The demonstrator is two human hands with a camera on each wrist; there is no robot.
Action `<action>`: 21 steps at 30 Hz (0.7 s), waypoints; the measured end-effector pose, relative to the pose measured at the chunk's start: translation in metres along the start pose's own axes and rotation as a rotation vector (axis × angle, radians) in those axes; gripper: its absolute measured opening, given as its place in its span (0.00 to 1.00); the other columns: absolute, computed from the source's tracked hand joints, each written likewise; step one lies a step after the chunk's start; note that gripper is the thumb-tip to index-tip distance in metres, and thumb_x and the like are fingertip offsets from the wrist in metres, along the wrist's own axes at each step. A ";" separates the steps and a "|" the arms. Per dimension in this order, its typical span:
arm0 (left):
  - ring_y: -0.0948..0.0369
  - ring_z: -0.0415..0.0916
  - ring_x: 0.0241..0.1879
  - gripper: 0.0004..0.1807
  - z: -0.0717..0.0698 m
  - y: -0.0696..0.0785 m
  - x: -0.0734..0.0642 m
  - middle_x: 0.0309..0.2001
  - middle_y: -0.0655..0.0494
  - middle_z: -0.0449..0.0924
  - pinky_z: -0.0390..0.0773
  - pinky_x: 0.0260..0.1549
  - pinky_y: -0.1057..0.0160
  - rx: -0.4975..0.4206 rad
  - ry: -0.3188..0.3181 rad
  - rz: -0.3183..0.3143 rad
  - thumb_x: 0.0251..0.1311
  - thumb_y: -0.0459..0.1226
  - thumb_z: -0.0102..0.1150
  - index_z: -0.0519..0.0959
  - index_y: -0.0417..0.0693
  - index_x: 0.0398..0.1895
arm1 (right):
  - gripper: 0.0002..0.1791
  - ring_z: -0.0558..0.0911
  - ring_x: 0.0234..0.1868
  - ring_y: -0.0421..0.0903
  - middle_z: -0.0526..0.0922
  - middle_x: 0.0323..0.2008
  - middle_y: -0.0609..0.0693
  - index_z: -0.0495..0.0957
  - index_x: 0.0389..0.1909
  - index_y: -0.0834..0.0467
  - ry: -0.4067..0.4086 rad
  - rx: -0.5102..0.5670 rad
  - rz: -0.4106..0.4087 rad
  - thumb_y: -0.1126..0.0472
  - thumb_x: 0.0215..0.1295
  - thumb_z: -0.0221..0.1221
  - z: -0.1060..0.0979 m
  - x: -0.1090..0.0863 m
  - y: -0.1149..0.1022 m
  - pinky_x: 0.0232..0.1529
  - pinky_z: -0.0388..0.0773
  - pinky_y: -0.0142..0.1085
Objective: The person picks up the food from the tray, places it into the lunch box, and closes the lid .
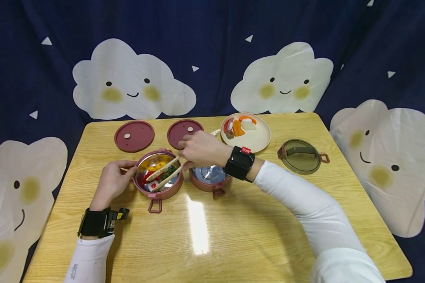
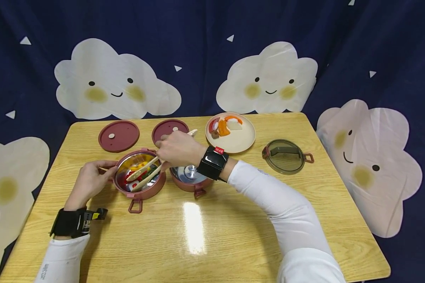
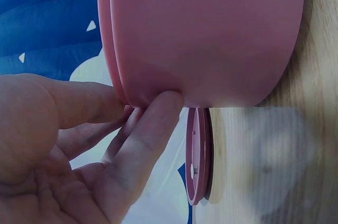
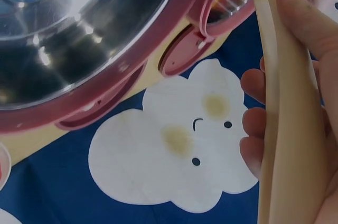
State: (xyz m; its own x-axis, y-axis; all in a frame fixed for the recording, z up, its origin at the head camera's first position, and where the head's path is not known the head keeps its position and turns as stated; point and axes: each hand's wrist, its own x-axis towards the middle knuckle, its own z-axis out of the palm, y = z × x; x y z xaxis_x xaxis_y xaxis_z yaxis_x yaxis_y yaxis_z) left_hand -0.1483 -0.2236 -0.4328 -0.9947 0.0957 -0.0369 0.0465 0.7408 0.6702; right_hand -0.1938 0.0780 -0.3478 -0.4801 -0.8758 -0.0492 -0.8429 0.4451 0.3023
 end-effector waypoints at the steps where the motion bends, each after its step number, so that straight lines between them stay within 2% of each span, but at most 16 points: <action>1: 0.56 0.76 0.31 0.16 0.000 0.000 0.000 0.50 0.34 0.85 0.70 0.22 0.68 0.000 0.000 0.000 0.76 0.36 0.58 0.84 0.34 0.58 | 0.25 0.86 0.45 0.47 0.88 0.42 0.45 0.90 0.47 0.47 0.000 -0.003 0.002 0.31 0.67 0.64 -0.001 -0.002 0.002 0.40 0.85 0.39; 4: 0.56 0.76 0.31 0.16 0.000 0.000 -0.001 0.51 0.34 0.85 0.70 0.22 0.69 -0.002 -0.002 -0.005 0.76 0.36 0.58 0.84 0.34 0.58 | 0.25 0.85 0.43 0.46 0.87 0.40 0.46 0.89 0.46 0.48 0.013 0.018 0.020 0.32 0.68 0.63 -0.006 -0.010 0.010 0.39 0.84 0.38; 8: 0.55 0.76 0.32 0.17 0.000 0.001 -0.001 0.51 0.33 0.85 0.70 0.22 0.69 -0.005 -0.006 -0.013 0.76 0.36 0.58 0.84 0.34 0.59 | 0.24 0.83 0.38 0.46 0.86 0.36 0.46 0.89 0.44 0.48 0.059 0.069 0.066 0.32 0.67 0.64 -0.012 -0.027 0.022 0.32 0.82 0.39; 11: 0.54 0.77 0.33 0.17 0.000 0.001 -0.001 0.51 0.33 0.85 0.71 0.22 0.69 -0.005 -0.005 -0.014 0.76 0.36 0.58 0.84 0.34 0.59 | 0.24 0.82 0.32 0.46 0.84 0.32 0.47 0.89 0.40 0.48 0.084 0.088 0.129 0.31 0.67 0.64 -0.016 -0.042 0.033 0.25 0.77 0.40; 16: 0.54 0.77 0.33 0.16 0.000 0.001 -0.001 0.50 0.33 0.85 0.70 0.22 0.69 -0.006 0.001 0.004 0.76 0.36 0.59 0.84 0.34 0.58 | 0.26 0.78 0.24 0.45 0.79 0.25 0.46 0.86 0.29 0.49 0.058 0.106 0.268 0.29 0.65 0.64 -0.026 -0.068 0.054 0.19 0.68 0.38; 18: 0.54 0.77 0.33 0.16 0.000 0.000 -0.001 0.50 0.33 0.85 0.70 0.22 0.69 -0.007 0.005 0.013 0.76 0.35 0.59 0.84 0.33 0.58 | 0.27 0.77 0.23 0.44 0.78 0.23 0.46 0.84 0.26 0.49 0.052 0.114 0.323 0.30 0.65 0.65 -0.030 -0.078 0.062 0.19 0.68 0.38; 21: 0.54 0.77 0.33 0.16 0.000 0.000 -0.001 0.50 0.33 0.85 0.70 0.22 0.69 -0.009 0.010 0.022 0.75 0.35 0.59 0.84 0.33 0.58 | 0.24 0.78 0.22 0.45 0.80 0.23 0.46 0.87 0.27 0.47 0.062 0.128 0.402 0.30 0.63 0.67 -0.032 -0.093 0.073 0.19 0.70 0.40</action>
State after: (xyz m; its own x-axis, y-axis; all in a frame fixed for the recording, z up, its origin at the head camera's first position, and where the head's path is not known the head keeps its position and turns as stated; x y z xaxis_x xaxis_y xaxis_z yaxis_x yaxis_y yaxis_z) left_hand -0.1470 -0.2241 -0.4327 -0.9943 0.1054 -0.0146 0.0677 0.7325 0.6774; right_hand -0.2027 0.1860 -0.2903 -0.7643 -0.6360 0.1069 -0.6172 0.7694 0.1646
